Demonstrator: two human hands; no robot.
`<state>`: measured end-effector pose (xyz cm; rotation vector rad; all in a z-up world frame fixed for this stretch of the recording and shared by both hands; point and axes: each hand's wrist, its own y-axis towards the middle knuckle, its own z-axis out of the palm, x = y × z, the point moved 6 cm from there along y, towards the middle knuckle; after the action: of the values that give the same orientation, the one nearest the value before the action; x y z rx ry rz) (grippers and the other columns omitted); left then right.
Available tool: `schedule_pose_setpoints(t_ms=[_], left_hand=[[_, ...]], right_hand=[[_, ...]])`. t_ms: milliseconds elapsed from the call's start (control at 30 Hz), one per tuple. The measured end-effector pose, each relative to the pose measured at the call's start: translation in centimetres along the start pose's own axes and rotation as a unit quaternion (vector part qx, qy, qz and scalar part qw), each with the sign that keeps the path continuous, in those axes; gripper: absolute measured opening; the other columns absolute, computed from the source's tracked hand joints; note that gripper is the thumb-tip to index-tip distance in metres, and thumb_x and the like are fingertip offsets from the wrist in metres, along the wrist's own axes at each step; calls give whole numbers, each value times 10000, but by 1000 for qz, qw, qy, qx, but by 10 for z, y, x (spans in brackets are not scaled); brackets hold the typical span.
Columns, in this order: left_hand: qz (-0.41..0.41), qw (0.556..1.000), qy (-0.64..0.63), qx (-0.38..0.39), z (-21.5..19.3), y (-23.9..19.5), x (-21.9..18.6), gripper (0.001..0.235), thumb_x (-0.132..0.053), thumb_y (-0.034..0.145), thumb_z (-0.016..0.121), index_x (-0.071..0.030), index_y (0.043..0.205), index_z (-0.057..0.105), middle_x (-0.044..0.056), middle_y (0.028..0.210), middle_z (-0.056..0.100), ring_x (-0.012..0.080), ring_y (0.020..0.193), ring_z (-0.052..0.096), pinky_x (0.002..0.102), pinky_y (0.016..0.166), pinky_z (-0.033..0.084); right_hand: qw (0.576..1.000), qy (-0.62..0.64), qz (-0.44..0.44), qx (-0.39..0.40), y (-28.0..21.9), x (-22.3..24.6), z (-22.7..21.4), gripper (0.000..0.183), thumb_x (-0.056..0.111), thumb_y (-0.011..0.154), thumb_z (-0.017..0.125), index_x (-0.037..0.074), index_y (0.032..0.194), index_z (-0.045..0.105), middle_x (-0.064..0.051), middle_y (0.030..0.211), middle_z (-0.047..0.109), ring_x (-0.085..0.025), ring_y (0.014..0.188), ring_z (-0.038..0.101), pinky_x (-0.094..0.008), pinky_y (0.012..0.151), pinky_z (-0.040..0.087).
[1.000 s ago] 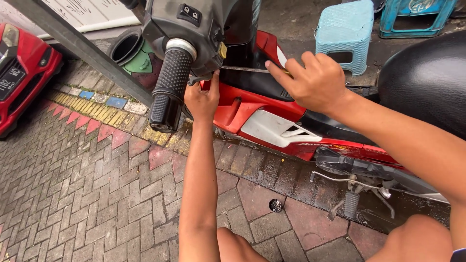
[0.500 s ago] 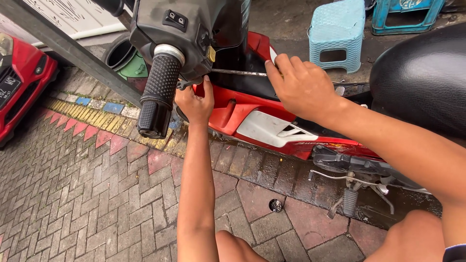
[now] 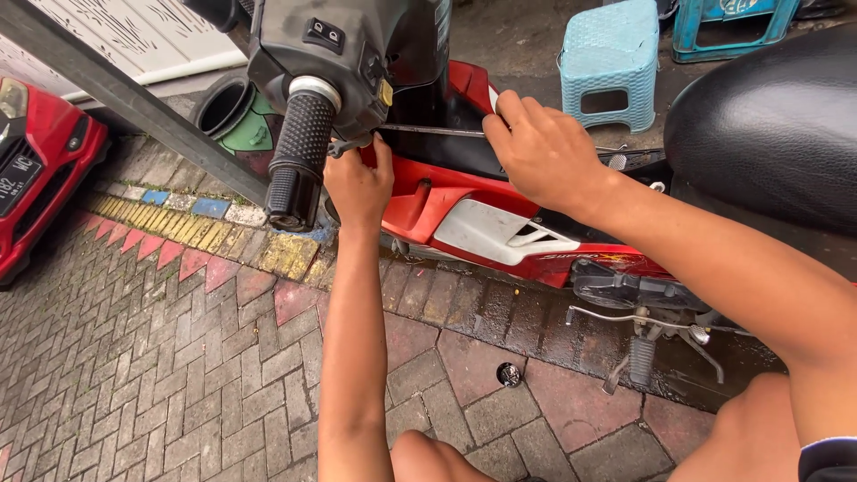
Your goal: The person uses a screwdriver to remove screws from the front fairing of a red motorcycle. They work on the side panel near the handlebars and then move to the front dashboard area to continue unscrewing components.
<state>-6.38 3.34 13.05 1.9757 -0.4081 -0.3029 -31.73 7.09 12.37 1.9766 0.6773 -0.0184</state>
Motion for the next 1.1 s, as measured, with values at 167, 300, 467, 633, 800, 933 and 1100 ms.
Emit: schedule_pose_setpoints(t_ms=[167, 300, 467, 633, 800, 933, 1100], left_hand=[[-19, 999, -14, 43, 12, 5, 6, 197, -170, 975, 629, 22, 933, 647, 230, 874, 658, 471, 825, 619, 541, 683, 481], [-114, 974, -82, 177, 23, 5, 22, 291, -294, 1051, 587, -20, 1110, 663, 246, 1152, 644, 487, 1014, 617, 548, 721, 499], [-130, 980, -52, 143, 10, 0, 15, 329, -367, 1046, 590, -51, 1062, 680, 172, 1086, 691, 436, 963, 661, 529, 593, 511], [-118, 986, -16, 115, 16, -1, 21, 353, -419, 1029, 626, -74, 1054, 699, 172, 1075, 699, 432, 929, 671, 524, 578, 523], [-126, 983, -23, 135, 23, 0, 22, 286, -341, 986, 679, -57, 1020, 675, 214, 1081, 675, 474, 988, 634, 557, 718, 515], [-63, 994, -74, 59, 26, -2, 27, 283, -170, 1016, 709, -55, 1253, 605, 112, 908, 661, 366, 788, 721, 429, 532, 597], [-79, 993, -69, 53, 36, -9, 44, 298, -172, 1019, 708, -34, 1267, 617, 110, 807, 659, 354, 699, 707, 439, 544, 548]], right_hand=[[988, -130, -9, -77, 6, 8, -22, 231, -13, 930, 573, 177, 817, 507, 13, 808, 431, -133, 661, 395, -243, 495, 293], [982, -169, 5, -86, 7, 10, -26, 222, -7, 843, 582, 203, 830, 513, 26, 818, 415, -119, 653, 363, -219, 451, 228], [991, -116, 27, -58, 0, 9, -13, 214, 11, 738, 594, 186, 859, 578, 0, 852, 463, -148, 595, 390, -254, 414, 241], [997, -20, 73, 4, -5, 3, -2, 32, 179, 926, 692, 164, 913, 668, -42, 918, 529, -229, 604, 548, -346, 348, 334], [997, -11, 73, 8, -6, 5, -4, 40, 178, 924, 690, 158, 903, 661, -38, 897, 517, -235, 591, 543, -352, 343, 320], [999, 29, 36, 19, 4, 4, -27, 212, 137, 1003, 573, 105, 1043, 779, -38, 841, 569, -112, 579, 586, -190, 443, 413], [997, 77, 11, 17, -2, 8, -23, 238, 205, 982, 606, 79, 1095, 773, -43, 808, 611, -169, 641, 637, -242, 511, 452]])
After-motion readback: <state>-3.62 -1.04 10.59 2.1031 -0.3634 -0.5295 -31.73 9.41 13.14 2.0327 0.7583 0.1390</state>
